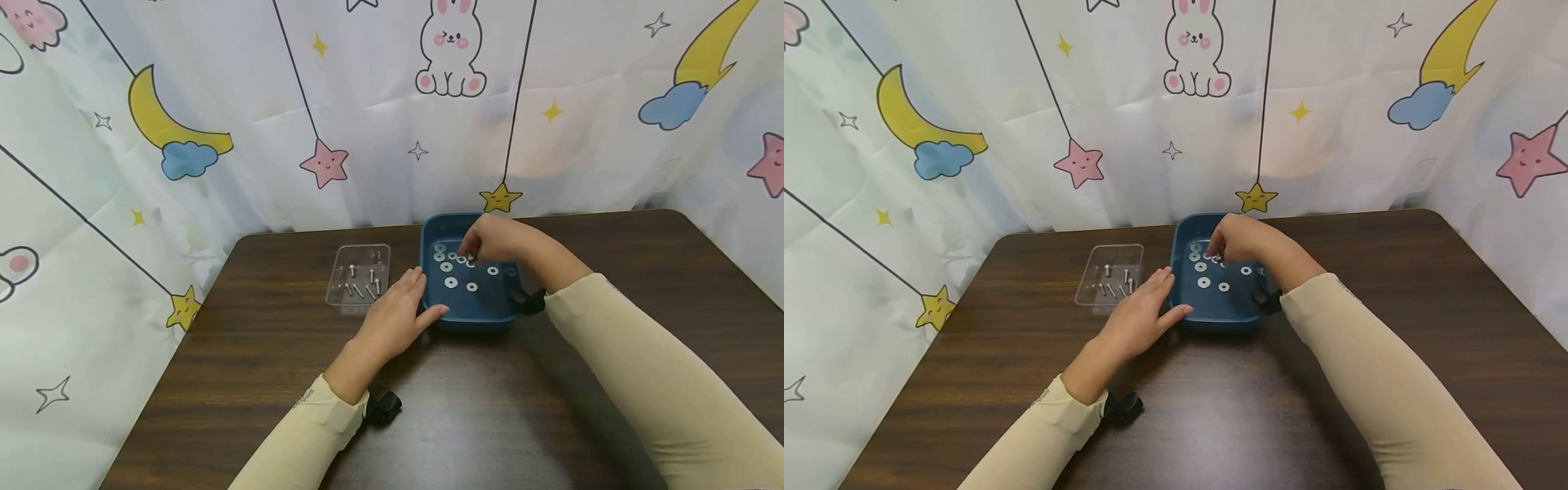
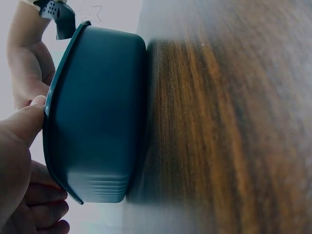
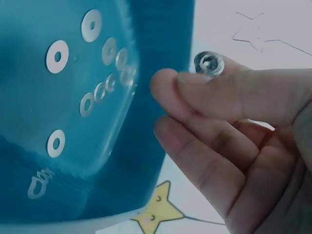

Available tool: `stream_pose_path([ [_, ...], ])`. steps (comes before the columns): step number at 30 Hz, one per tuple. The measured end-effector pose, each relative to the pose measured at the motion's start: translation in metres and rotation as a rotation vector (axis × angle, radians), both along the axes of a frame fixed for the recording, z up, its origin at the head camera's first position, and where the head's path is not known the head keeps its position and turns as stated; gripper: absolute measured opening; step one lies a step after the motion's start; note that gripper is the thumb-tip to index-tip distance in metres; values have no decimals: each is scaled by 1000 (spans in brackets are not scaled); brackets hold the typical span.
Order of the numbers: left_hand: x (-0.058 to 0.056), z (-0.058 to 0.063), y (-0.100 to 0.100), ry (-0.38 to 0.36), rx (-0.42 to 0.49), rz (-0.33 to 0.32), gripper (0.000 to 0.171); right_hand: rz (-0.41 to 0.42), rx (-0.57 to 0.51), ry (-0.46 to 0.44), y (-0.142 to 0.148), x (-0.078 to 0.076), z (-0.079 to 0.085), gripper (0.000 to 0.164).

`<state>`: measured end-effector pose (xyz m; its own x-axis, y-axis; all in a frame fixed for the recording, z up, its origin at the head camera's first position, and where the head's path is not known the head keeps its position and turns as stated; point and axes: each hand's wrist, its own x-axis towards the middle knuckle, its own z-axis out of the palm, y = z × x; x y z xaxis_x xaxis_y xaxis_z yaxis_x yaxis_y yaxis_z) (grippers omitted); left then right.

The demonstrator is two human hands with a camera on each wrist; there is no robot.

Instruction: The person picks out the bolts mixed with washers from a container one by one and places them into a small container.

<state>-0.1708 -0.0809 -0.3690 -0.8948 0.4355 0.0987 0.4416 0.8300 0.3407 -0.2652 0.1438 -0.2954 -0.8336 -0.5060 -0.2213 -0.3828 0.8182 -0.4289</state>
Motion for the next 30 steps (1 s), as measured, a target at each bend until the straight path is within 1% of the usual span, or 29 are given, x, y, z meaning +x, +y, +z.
stream_pose_path([
  [4,-1,-1,0,-2,-3,7,81,-2,-46,14,7,8,0,25],
  [10,-1,-1,0,-2,-8,11,82,-27,-111,-9,15,23,-2,26],
  [18,0,-2,-1,-10,-10,17,82,-80,-167,-2,12,38,-19,28],
  [30,1,-1,-1,-12,1,0,81,-128,-282,32,1,52,-39,27],
])
